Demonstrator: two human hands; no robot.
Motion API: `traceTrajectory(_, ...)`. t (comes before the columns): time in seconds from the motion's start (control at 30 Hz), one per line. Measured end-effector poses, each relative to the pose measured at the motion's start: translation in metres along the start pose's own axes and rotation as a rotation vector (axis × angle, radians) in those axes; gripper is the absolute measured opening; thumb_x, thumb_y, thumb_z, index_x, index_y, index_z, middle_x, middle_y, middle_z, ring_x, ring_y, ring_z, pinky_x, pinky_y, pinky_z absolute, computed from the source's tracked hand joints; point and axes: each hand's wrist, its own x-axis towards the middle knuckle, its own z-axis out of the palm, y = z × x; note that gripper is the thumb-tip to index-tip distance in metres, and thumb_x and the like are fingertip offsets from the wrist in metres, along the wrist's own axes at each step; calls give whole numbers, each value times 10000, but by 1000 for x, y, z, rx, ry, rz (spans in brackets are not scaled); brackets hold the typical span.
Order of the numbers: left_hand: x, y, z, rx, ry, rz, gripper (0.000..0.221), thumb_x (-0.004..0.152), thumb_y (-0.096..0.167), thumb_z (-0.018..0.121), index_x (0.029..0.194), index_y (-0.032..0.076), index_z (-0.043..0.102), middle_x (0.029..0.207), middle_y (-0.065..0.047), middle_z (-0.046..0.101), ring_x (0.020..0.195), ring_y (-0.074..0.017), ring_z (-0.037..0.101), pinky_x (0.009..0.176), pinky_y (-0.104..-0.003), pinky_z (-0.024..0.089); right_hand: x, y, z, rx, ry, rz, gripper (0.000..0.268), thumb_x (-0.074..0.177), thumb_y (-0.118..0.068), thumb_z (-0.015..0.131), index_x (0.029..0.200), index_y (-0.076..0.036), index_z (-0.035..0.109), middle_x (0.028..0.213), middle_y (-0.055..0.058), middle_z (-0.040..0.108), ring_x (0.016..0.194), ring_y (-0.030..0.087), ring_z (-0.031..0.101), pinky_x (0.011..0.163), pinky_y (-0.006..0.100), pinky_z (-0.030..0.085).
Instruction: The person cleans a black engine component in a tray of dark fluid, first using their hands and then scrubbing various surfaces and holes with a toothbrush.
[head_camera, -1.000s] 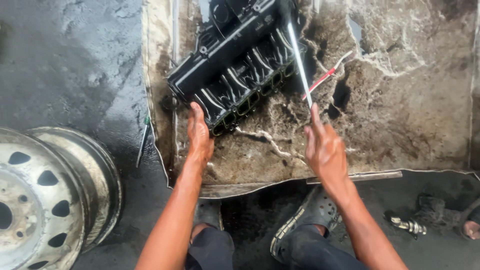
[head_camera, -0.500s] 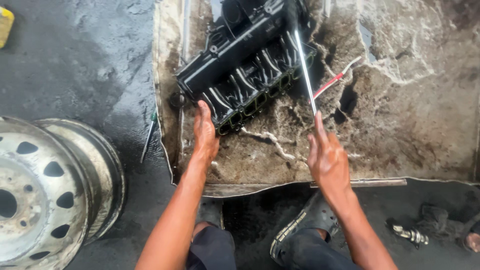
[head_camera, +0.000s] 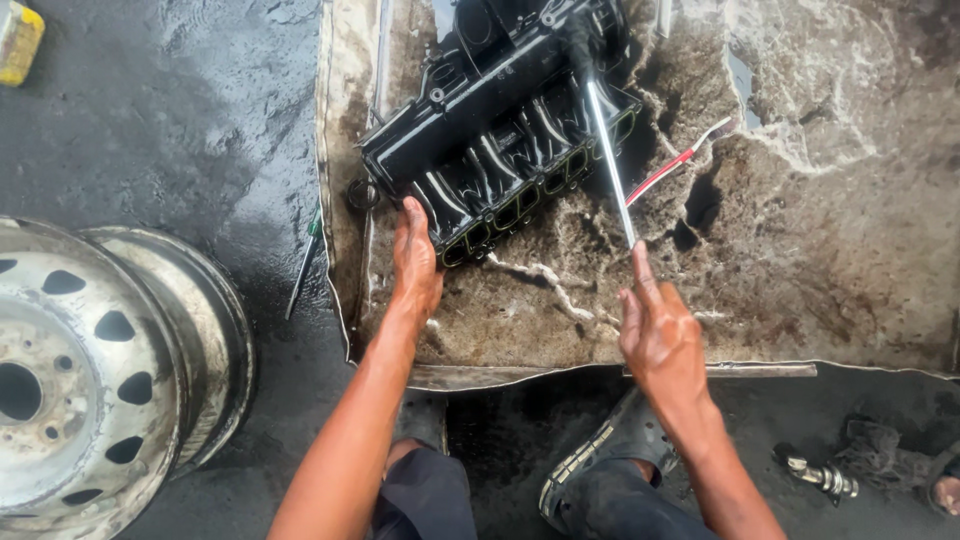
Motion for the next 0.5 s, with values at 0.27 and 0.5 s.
traceTrajectory(0.27,2,-2,1,-22,17,-20,1039,808,787,421,1627,250,74,1716,-58,47,1560,-377,39,1139,-775,101,-15,0,-7,24,-68,80,547,1026,-148,570,1555,-84,447,788,149,661,455,145,540,346,307,478)
traceTrajectory(0.5,-5,3,0,48,12,-31,1057,787,808,379,1628,265,40,1714,-54,-4,1560,-371,22,1136,-772,95,-17,26,-40,552,66,312,556,1041,-214,558,1555,-54,420,841,93,679,521,86,594,365,235,513)
